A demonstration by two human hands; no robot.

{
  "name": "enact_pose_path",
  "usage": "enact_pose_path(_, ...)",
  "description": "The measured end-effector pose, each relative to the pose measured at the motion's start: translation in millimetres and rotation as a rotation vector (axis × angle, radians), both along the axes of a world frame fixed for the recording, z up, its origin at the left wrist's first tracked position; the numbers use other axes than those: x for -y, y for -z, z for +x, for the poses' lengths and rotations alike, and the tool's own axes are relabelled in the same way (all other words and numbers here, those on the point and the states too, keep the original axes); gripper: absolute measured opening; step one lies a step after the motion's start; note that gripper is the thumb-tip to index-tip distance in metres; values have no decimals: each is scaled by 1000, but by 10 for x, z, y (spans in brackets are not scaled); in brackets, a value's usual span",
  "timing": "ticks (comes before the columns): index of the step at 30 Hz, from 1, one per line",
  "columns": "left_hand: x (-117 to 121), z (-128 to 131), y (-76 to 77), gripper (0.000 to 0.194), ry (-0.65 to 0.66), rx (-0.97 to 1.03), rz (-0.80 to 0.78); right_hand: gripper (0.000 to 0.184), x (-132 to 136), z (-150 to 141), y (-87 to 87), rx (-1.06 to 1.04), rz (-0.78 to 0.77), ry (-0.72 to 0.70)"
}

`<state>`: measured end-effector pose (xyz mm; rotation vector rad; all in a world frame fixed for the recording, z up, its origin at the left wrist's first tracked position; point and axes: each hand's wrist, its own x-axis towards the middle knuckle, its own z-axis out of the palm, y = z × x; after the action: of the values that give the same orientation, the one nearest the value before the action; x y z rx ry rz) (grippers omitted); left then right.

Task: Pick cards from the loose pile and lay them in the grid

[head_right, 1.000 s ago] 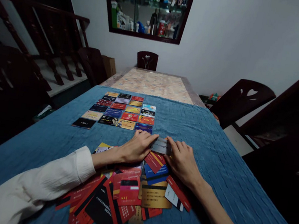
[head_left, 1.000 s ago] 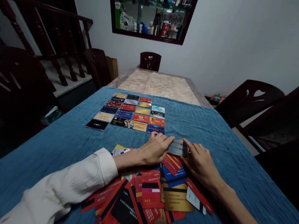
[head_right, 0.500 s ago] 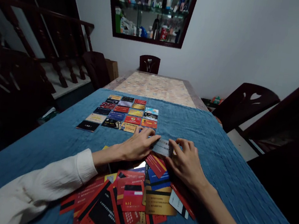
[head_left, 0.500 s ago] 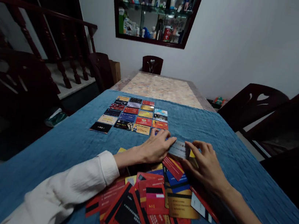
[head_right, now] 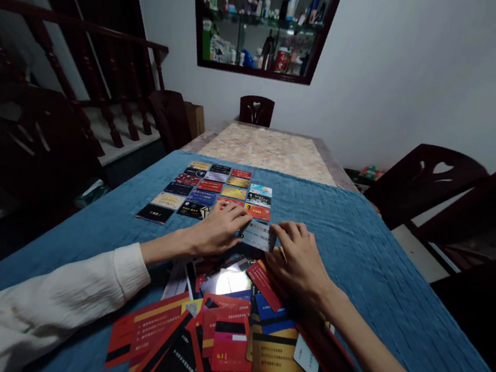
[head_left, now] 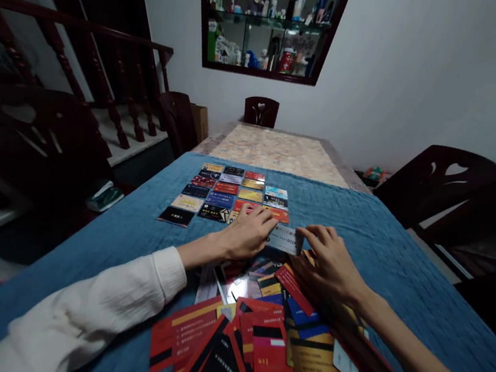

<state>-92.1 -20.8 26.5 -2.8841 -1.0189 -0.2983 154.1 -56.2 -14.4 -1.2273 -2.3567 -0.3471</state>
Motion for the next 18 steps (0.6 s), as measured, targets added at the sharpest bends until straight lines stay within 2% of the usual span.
enact_pose_path(10, -306, -372, -107, 43, -104, -50, 17, 49, -562, -332, -82, 71, -70, -12)
enact_pose_path(18, -629, -619, -208, 37, -193, -80, 38, 49, -964, -734, -318, 151, -163, 54)
